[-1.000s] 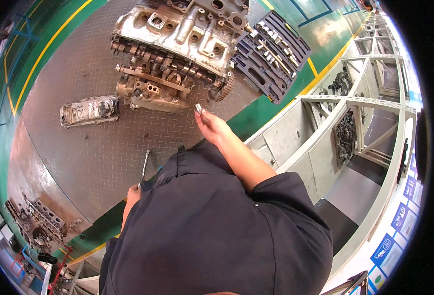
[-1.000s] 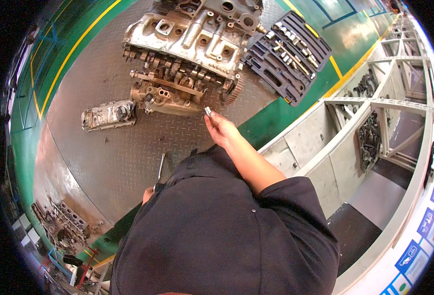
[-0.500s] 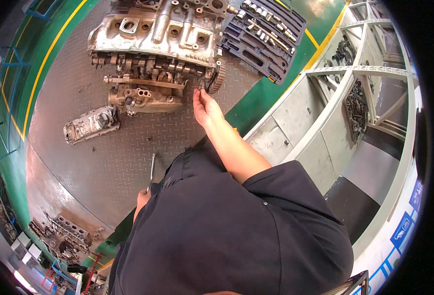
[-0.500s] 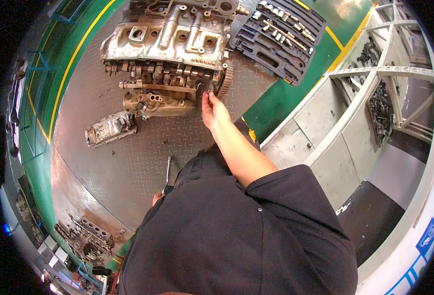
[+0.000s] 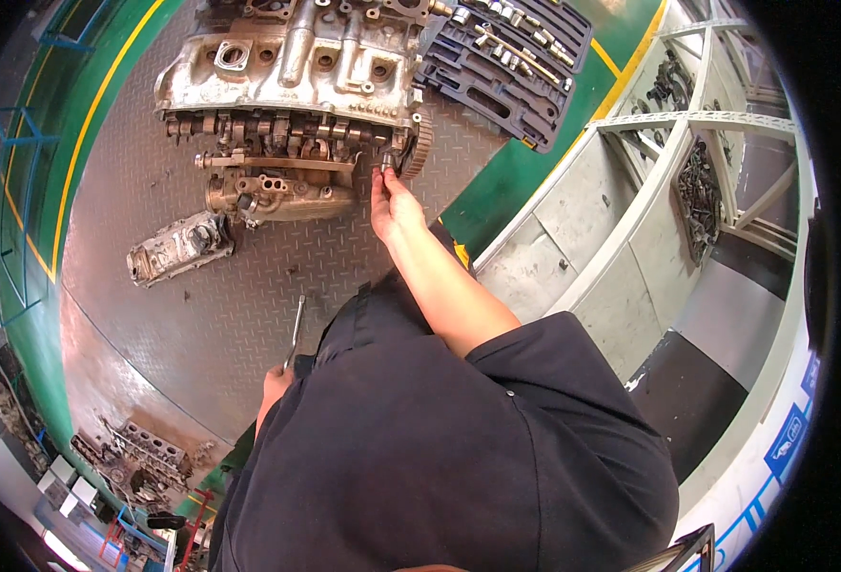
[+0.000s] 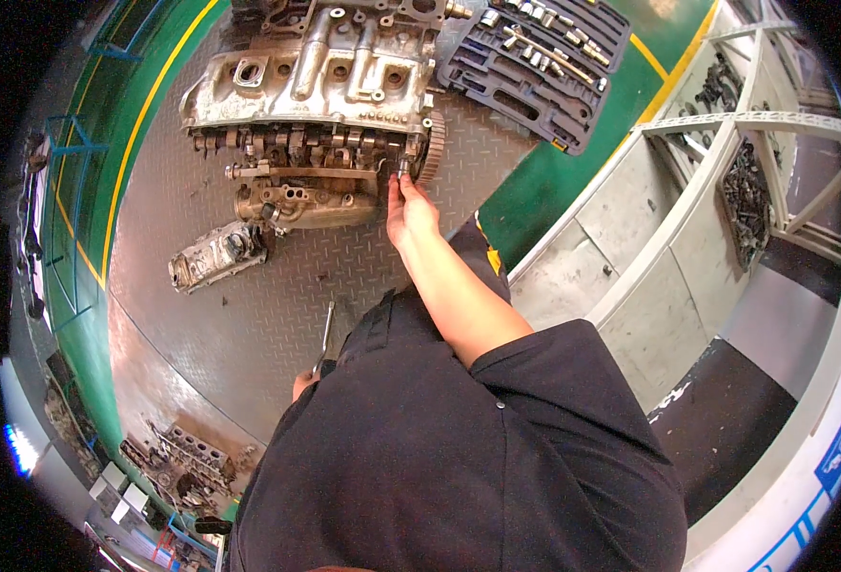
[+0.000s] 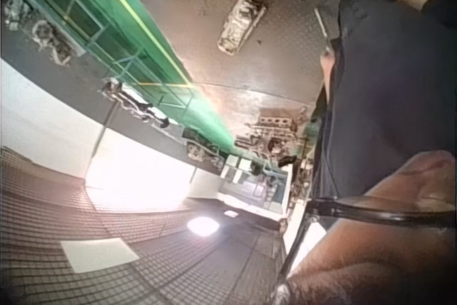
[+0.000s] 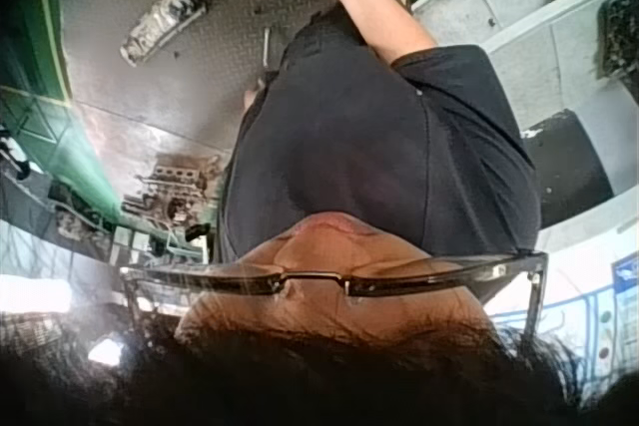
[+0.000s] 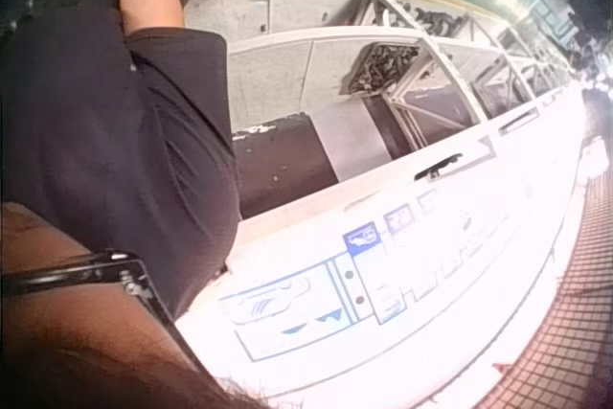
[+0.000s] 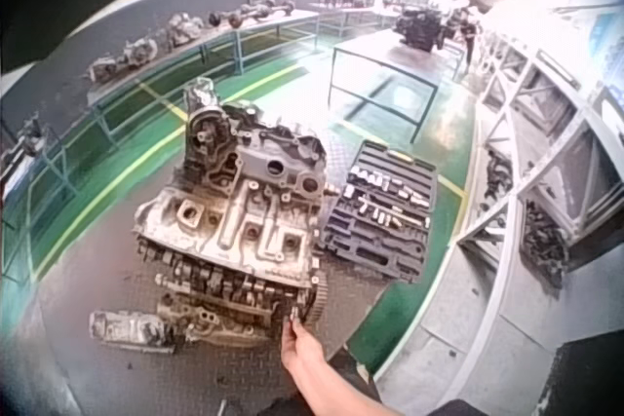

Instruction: Disassembling an automotive engine, removing the camshaft and inspecting internal components.

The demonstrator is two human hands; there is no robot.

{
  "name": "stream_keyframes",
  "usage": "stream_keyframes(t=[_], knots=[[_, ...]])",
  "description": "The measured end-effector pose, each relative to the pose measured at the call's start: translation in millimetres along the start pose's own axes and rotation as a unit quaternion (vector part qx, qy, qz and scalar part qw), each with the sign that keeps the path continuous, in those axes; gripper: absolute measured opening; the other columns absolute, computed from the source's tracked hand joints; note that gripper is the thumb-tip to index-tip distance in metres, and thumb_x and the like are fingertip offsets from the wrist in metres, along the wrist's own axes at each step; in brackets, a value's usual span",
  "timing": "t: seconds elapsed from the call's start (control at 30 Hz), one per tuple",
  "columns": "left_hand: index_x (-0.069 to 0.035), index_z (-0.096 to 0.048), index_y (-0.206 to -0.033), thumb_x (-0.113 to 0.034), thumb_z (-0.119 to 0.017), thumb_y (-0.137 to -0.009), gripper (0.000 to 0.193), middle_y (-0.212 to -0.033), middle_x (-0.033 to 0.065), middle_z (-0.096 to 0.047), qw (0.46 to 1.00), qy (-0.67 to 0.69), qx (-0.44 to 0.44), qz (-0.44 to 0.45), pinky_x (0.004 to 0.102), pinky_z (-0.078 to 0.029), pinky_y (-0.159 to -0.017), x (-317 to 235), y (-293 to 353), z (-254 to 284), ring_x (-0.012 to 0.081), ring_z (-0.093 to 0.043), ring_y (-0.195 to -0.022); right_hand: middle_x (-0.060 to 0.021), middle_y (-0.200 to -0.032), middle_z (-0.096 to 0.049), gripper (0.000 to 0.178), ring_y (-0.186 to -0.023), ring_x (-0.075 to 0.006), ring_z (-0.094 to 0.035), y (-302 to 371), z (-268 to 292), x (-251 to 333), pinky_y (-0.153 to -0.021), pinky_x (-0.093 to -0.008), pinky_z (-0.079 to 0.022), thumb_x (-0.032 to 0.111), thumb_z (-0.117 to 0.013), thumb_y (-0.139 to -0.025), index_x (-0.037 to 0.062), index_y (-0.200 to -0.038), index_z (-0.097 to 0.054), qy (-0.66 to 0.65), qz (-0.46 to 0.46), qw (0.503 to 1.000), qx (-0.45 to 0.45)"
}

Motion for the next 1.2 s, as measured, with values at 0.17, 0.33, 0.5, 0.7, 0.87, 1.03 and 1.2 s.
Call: stream_keyframes(t=[0.17, 0.33, 0.5, 0.7, 0.87, 1.03, 1.2], knots=[[0.006, -0.059, -0.08, -0.031, -0.062, -0.089, 0.038, -0.059, 0.0106, -0.052, 0.995, -0.026, -0.018, -0.096, 0.0347, -0.041, -0.057, -86, 43, 27, 0.0134, -0.048, -0.06, -0.0135, -0.101, -0.06, 0.011, -0.093, -0.0215, -0.06, -6, -4, 8, -0.081, -0.0251, -0.054, 0.0, -0.062, -0.09, -0.0047, -0.098, -0.057, 0.041, -0.016, 0.998, 0.055], [0.004, -0.057, -0.078, -0.032, -0.062, -0.09, 0.038, -0.059, 0.0077, -0.046, 0.989, 0.03, -0.014, -0.146, 0.0334, -0.039, -0.056, -126, 53, 31, 0.0125, -0.043, -0.059, -0.016, -0.101, -0.06, 0.009, -0.092, -0.0229, -0.06, -11, -5, 11, -0.085, -0.0261, -0.053, -0.006, -0.061, -0.088, -0.008, -0.095, -0.056, 0.045, -0.041, 0.996, 0.066], [0.001, -0.055, -0.077, -0.029, -0.062, -0.092, 0.034, -0.06, -0.0001, -0.042, 0.979, 0.106, -0.003, -0.173, 0.03, -0.035, -0.055, -159, 70, 20, 0.0088, -0.038, -0.06, -0.0169, -0.1, -0.061, 0.01, -0.095, -0.0236, -0.061, -19, -1, 10, -0.091, -0.0284, -0.053, -0.007, -0.061, -0.087, -0.0086, -0.096, -0.056, 0.08, -0.059, 0.99, 0.104], [0.0, -0.055, -0.078, -0.028, -0.062, -0.092, 0.032, -0.061, -0.0017, -0.042, 0.977, 0.123, 0.036, -0.171, 0.0292, -0.034, -0.054, -181, 85, 10, 0.0084, -0.037, -0.06, -0.0181, -0.104, -0.062, 0.012, -0.103, -0.0262, -0.061, 8, -15, 10, -0.097, -0.0319, -0.051, -0.007, -0.061, -0.087, -0.0084, -0.097, -0.056, 0.103, -0.063, 0.985, 0.126], [0.0, -0.055, -0.078, -0.028, -0.061, -0.093, 0.033, -0.06, -0.001, -0.041, 0.978, 0.079, 0.042, -0.191, 0.0293, -0.034, -0.054, -210, 87, 9, 0.0084, -0.037, -0.06, -0.0139, -0.104, -0.063, 0.016, -0.099, -0.0247, -0.061, 21, 0, 17, -0.089, -0.0346, -0.053, 0.003, -0.062, -0.089, 0.0007, -0.103, -0.056, 0.219, -0.128, 0.958, 0.135], [0.002, -0.055, -0.079, -0.034, -0.057, -0.095, 0.039, -0.059, 0.0055, -0.045, 0.973, 0.072, 0.063, -0.209, 0.0332, -0.038, -0.056, -240, 79, -1, 0.0154, -0.042, -0.058, -0.0085, -0.099, -0.064, 0.02, -0.086, -0.019, -0.06, 53, 41, 25, -0.074, -0.0319, -0.051, 0.016, -0.058, -0.094, 0.0054, -0.111, -0.058, 0.434, -0.169, 0.874, 0.14], [0.005, -0.055, -0.083, -0.044, -0.049, -0.096, 0.051, -0.069, 0.0224, -0.053, 0.965, -0.006, 0.074, -0.25, 0.0418, -0.044, -0.065, -284, 74, -25, 0.0359, -0.05, -0.064, -0.0076, -0.095, -0.063, 0.021, -0.079, -0.0167, -0.058, 66, 60, 65, -0.07, -0.0302, -0.049, 0.017, -0.055, -0.095, 0.005, -0.113, -0.057, 0.454, -0.136, 0.874, 0.106]])
Point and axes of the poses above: each hand's wrist, its own y-axis away from the middle knuckle, its own z-axis out of the back of the hand, x = y × z, the point moved 8 cm from there along -y, towards the middle knuckle
